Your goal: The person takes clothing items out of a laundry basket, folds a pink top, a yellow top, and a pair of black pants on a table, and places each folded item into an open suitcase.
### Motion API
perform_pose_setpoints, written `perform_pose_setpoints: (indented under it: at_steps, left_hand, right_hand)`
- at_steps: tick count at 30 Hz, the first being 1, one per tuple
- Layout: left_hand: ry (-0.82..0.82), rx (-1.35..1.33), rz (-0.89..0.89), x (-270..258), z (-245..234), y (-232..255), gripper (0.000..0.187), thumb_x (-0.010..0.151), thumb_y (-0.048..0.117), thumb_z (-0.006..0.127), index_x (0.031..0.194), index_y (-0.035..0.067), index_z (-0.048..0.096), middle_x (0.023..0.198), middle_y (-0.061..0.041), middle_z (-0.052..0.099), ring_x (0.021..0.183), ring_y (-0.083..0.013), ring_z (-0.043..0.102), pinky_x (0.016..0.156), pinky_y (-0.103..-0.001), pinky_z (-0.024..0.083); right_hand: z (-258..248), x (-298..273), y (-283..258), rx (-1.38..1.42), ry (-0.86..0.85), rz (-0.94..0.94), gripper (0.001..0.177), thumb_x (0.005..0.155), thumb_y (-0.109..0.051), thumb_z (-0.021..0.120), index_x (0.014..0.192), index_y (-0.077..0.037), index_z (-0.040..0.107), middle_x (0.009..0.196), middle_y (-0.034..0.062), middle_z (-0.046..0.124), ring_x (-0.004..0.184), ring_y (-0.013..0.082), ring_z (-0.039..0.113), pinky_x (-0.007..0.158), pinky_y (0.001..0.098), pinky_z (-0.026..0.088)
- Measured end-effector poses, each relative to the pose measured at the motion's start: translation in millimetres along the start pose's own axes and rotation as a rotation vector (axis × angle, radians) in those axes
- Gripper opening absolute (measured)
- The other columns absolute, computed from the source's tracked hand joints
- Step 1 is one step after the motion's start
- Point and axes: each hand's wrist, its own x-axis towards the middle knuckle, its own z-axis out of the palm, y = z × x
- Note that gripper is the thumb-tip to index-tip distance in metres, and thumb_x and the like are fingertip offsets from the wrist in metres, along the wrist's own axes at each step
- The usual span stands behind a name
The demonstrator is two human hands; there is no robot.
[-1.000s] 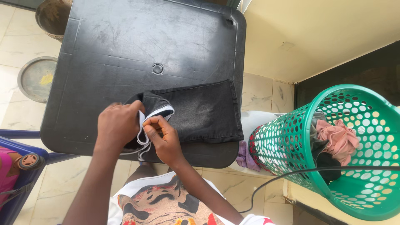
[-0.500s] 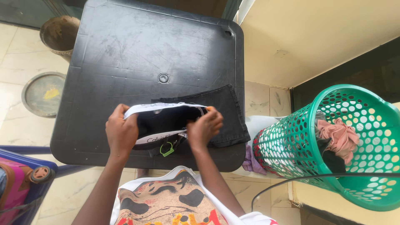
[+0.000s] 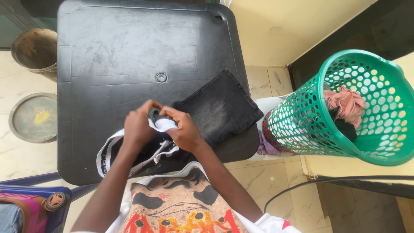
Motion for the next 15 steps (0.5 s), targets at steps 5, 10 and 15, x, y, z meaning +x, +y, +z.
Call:
perform_pose_setpoints:
  at_steps: [5, 10, 15]
  left_hand:
    - [0.459, -0.285, 0.142, 31.2, -64.5, 33.9, 0.015, 0.093, 0.006, 0.075, 0.108, 0.005, 0.072, 0.076, -0.002, 0.069, 0.070, -0.0121, 0.069, 0.060, -0.026, 0.046]
    - [0.576, -0.440, 0.258, 8.8, -132.5, 82.2, 0.032, 0.097, 0.014, 0.081, 0.117, 0.002, 0.059, 0.102, -0.003, 0.070, 0.081, -0.0124, 0.072, 0.061, -0.024, 0.051]
    - [-0.129, -0.005, 0.117, -0.4, -94.6, 75.9, 0.043, 0.073, 0.026, 0.085, 0.110, 0.010, 0.071, 0.089, -0.017, 0.077, 0.079, -0.0351, 0.075, 0.068, -0.044, 0.057]
  right_hand:
    - [-4.7, 17.7, -119.7, -0.826, 0.187, -0.355, 0.032, 0.083, -0.009, 0.074, 0.114, -0.010, 0.066, 0.094, 0.0051, 0.066, 0.090, 0.0252, 0.065, 0.078, 0.0357, 0.049]
    - [-12.8, 9.0, -153.7, -1.065, 0.545, -0.542, 0.027, 0.083, -0.018, 0.077, 0.106, -0.014, 0.065, 0.099, 0.0035, 0.062, 0.101, 0.0264, 0.059, 0.090, 0.0425, 0.043]
    - [-62.7, -4.2, -54.6, -1.233, 0.752, 0.032, 0.018, 0.094, -0.013, 0.061, 0.111, -0.013, 0.066, 0.089, 0.0096, 0.067, 0.088, 0.0342, 0.064, 0.080, 0.0485, 0.048]
